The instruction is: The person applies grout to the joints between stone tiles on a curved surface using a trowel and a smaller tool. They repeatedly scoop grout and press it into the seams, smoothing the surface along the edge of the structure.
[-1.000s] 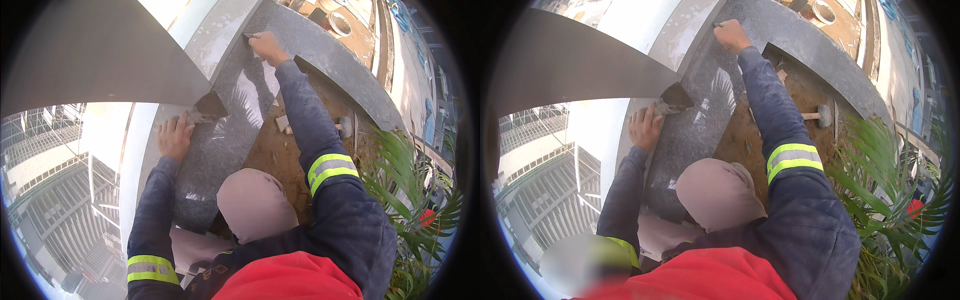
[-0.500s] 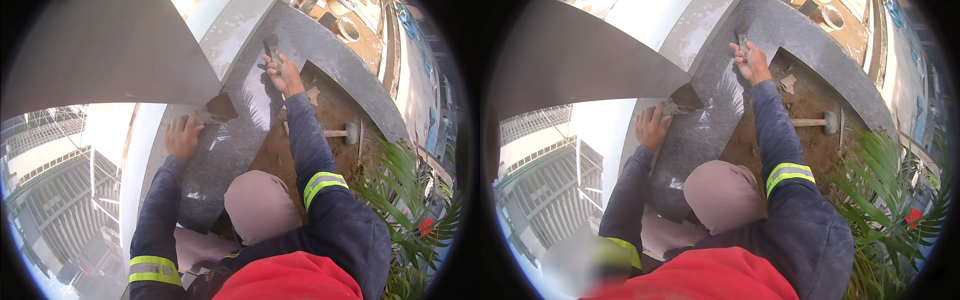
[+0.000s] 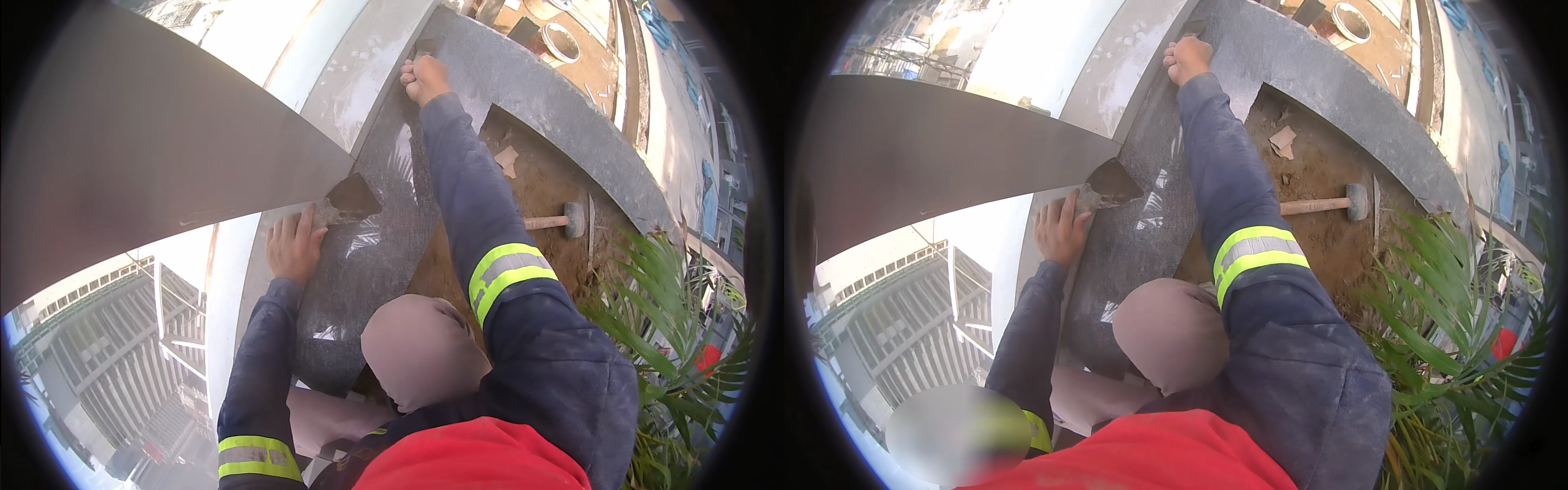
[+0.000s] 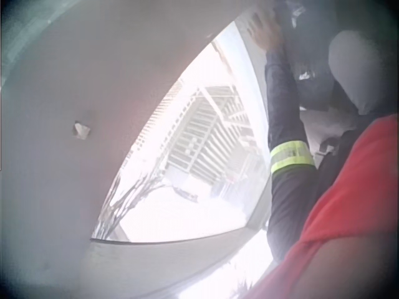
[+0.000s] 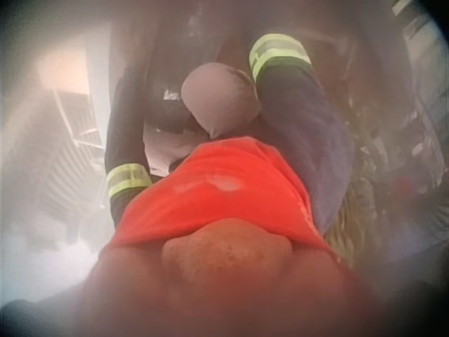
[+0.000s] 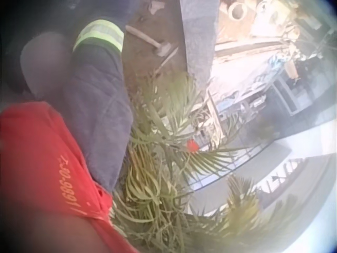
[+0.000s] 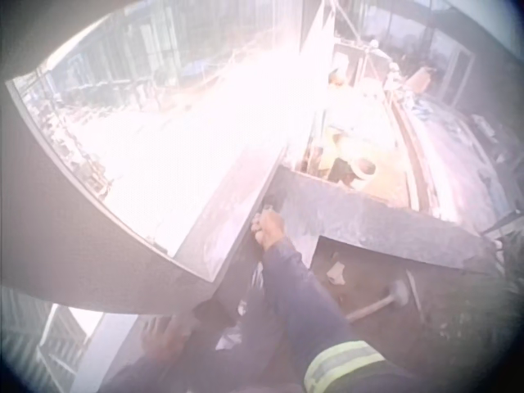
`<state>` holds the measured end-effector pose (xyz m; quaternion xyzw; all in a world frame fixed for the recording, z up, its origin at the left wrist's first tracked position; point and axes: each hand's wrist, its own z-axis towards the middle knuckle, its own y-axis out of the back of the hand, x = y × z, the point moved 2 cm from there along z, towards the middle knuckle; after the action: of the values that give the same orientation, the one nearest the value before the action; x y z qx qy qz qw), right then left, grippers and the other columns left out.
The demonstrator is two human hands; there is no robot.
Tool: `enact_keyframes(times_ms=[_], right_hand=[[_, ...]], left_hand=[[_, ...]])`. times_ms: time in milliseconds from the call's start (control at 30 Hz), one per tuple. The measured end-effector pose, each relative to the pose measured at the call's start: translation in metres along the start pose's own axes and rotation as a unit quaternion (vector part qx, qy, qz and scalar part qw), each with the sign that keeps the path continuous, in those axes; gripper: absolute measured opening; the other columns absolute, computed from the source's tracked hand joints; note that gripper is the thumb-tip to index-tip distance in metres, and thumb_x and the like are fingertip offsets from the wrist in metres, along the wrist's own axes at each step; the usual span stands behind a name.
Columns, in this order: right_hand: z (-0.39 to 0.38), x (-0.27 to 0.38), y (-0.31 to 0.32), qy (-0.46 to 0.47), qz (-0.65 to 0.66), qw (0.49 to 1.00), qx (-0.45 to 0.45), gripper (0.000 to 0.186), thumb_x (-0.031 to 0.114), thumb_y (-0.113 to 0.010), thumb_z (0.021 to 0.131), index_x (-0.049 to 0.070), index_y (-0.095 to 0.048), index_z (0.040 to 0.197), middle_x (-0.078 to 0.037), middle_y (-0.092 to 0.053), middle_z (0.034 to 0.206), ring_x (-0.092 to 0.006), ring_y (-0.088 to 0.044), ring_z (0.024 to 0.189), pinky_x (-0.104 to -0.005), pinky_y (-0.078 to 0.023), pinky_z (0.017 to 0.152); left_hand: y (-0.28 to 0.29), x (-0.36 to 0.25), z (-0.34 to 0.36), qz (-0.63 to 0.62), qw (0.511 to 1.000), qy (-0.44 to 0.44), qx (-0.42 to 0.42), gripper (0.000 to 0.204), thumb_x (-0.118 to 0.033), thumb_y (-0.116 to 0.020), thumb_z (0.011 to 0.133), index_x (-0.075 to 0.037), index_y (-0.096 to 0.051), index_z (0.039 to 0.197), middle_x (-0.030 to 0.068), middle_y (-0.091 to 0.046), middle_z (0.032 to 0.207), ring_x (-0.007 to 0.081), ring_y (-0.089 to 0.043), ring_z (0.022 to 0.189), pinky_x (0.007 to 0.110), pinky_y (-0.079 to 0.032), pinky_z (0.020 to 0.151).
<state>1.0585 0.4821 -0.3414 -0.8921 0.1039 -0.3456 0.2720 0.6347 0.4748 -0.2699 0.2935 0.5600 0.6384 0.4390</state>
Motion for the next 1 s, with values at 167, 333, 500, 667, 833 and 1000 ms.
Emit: enact_keyframes(times_ms=[167,333,500,667,833,1000], right_hand=[[0.046,0.033,-0.018,0.007,-0.032,0.999,-0.002,0.021,0.000,-0.035,0.102,-0.008,-0.042,0.120,-0.021,-0.054,0.097,-0.0170,-0.050,0.062,-0.0275,-0.034,0.046],[0.103,0.116,0.000,0.082,-0.120,0.987,0.064,0.025,0.004,-0.032,0.105,-0.006,-0.040,0.128,-0.021,-0.055,0.099,-0.0176,-0.051,0.068,-0.0276,-0.036,0.049],[0.030,0.095,0.016,0.064,-0.085,0.987,0.117,0.021,0.010,-0.029,0.109,0.000,-0.038,0.125,-0.017,-0.053,0.099,-0.0153,-0.048,0.067,-0.0257,-0.037,0.050],[-0.032,0.033,0.051,-0.023,-0.055,0.996,0.071,0.024,0.015,-0.031,0.110,-0.002,-0.038,0.126,-0.017,-0.052,0.098,-0.0157,-0.048,0.066,-0.0251,-0.037,0.046],[-0.014,0.017,0.027,-0.035,-0.075,0.996,0.020,0.022,0.005,-0.033,0.103,-0.005,-0.040,0.122,-0.018,-0.053,0.098,-0.0151,-0.048,0.061,-0.0257,-0.033,0.044],[0.068,0.077,-0.002,-0.006,-0.076,0.997,0.021,0.031,-0.004,-0.032,0.098,-0.006,-0.039,0.129,-0.023,-0.054,0.099,-0.0158,-0.049,0.062,-0.0271,-0.032,0.044]], left_hand=[[0.001,0.003,0.000,0.011,0.999,-0.011,-0.033,0.053,-0.035,-0.075,0.086,-0.016,-0.063,0.134,0.0067,-0.064,0.104,0.0272,-0.061,0.092,0.043,-0.047,0.079],[-0.002,-0.007,0.012,-0.013,0.999,-0.024,-0.047,0.051,-0.034,-0.075,0.086,-0.016,-0.064,0.133,0.0060,-0.064,0.102,0.0268,-0.061,0.092,0.043,-0.046,0.078],[0.008,0.001,0.002,-0.007,0.999,-0.010,-0.030,0.052,-0.034,-0.075,0.086,-0.015,-0.065,0.133,0.0061,-0.065,0.102,0.0266,-0.061,0.091,0.042,-0.046,0.078],[0.003,-0.002,0.004,-0.004,0.999,-0.014,-0.033,0.052,-0.034,-0.075,0.086,-0.015,-0.065,0.133,0.0067,-0.065,0.102,0.0271,-0.061,0.092,0.042,-0.047,0.080],[-0.001,0.000,-0.001,-0.011,1.000,-0.009,-0.015,0.051,-0.035,-0.070,0.091,-0.014,-0.061,0.136,0.0107,-0.064,0.107,0.0305,-0.061,0.097,0.046,-0.047,0.083],[-0.004,-0.004,0.005,-0.017,1.000,-0.013,-0.018,0.050,-0.038,-0.069,0.093,-0.014,-0.061,0.136,0.0111,-0.065,0.106,0.0315,-0.061,0.094,0.047,-0.047,0.081]])
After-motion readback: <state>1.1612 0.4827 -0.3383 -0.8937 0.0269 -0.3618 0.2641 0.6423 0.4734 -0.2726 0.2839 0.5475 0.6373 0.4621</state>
